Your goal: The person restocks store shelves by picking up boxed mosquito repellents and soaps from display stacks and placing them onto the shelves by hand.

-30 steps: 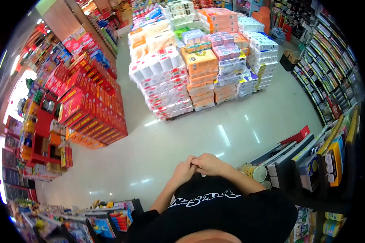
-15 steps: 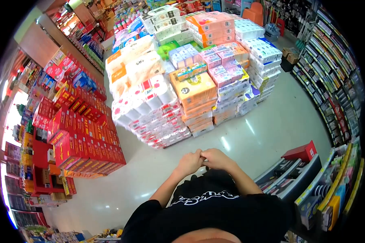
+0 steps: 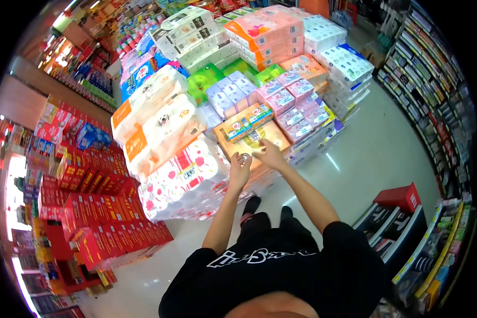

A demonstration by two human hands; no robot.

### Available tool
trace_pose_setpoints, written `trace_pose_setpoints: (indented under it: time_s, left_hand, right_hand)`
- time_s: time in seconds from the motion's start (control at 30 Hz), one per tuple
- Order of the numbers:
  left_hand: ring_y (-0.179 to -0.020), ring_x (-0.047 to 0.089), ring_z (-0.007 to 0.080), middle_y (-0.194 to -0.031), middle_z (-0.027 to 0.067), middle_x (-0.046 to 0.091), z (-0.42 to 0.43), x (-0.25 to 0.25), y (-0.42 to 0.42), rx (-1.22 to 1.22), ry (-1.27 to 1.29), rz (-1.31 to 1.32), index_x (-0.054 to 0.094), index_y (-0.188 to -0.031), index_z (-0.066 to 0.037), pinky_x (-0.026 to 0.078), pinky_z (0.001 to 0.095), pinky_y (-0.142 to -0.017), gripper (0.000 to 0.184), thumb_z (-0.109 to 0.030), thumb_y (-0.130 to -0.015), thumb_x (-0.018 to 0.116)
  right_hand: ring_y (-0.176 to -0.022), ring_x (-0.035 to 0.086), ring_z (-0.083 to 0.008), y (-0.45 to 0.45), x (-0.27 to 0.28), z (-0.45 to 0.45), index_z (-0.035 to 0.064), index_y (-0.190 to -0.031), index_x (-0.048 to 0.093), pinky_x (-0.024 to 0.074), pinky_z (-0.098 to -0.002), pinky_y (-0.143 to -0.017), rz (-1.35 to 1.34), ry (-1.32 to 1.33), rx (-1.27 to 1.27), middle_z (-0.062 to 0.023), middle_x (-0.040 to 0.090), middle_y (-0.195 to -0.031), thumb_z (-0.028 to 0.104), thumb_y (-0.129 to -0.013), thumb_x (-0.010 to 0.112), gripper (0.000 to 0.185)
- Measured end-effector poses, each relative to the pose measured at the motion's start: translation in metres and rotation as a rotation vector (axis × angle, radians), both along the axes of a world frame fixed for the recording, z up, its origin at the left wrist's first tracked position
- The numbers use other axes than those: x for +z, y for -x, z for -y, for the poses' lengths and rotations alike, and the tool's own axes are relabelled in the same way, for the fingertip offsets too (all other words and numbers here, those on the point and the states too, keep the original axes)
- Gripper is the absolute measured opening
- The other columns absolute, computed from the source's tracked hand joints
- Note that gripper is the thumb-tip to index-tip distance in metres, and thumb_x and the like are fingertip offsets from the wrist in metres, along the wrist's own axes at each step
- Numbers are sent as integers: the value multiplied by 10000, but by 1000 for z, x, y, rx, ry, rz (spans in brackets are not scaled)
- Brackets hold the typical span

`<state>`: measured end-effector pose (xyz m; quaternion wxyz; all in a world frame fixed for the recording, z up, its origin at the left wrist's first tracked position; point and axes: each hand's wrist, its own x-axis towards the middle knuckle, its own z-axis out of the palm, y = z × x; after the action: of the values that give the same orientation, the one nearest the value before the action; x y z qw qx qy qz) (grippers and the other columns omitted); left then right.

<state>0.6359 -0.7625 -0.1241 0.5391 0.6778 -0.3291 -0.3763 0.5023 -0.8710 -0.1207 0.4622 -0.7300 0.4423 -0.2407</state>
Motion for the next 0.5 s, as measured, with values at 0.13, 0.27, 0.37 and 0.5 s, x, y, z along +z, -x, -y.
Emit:
trace_pose_setpoints:
  time_s: [0.13,0.27,0.37,0.5]
  left_hand:
    - [-1328,471,309,-1432,236,469,61,-10,-46,75,-29,20,276,-1503,60,378,407,-1105,739,-171,-922,668]
    - [-1300,482,276,-1430,192,478,99,-31,-66,4,198,-51,354,-1469,57,384,378,-1089,665,-47,-879,643]
    - [-1275,499,259,-1397,178,511,106,-37,-71,-64,126,-120,412,-1429,64,398,371,-1077,603,-13,-870,624]
    - [-1187,569,222,-1352,170,547,98,-28,-80,-273,102,-244,499,-1347,63,475,341,-976,502,-11,-868,629]
  right_hand:
    - [-1066,661,-328,-56,-32,45,-41,-1300,537,534,-392,-900,44,226,-259,-216,647,-1203,278,-797,818,658]
    - [-1010,655,-292,-85,-30,50,-34,-1223,551,539,-376,-864,192,30,-420,-178,635,-1140,199,-792,814,556]
    - [-890,636,-225,-97,-48,37,-9,-1150,573,538,-343,-806,144,91,-537,-135,613,-1020,147,-783,806,462]
    - [-839,620,-201,-91,-50,15,14,-1010,580,537,-334,-767,161,32,-589,-121,608,-953,148,-785,778,328]
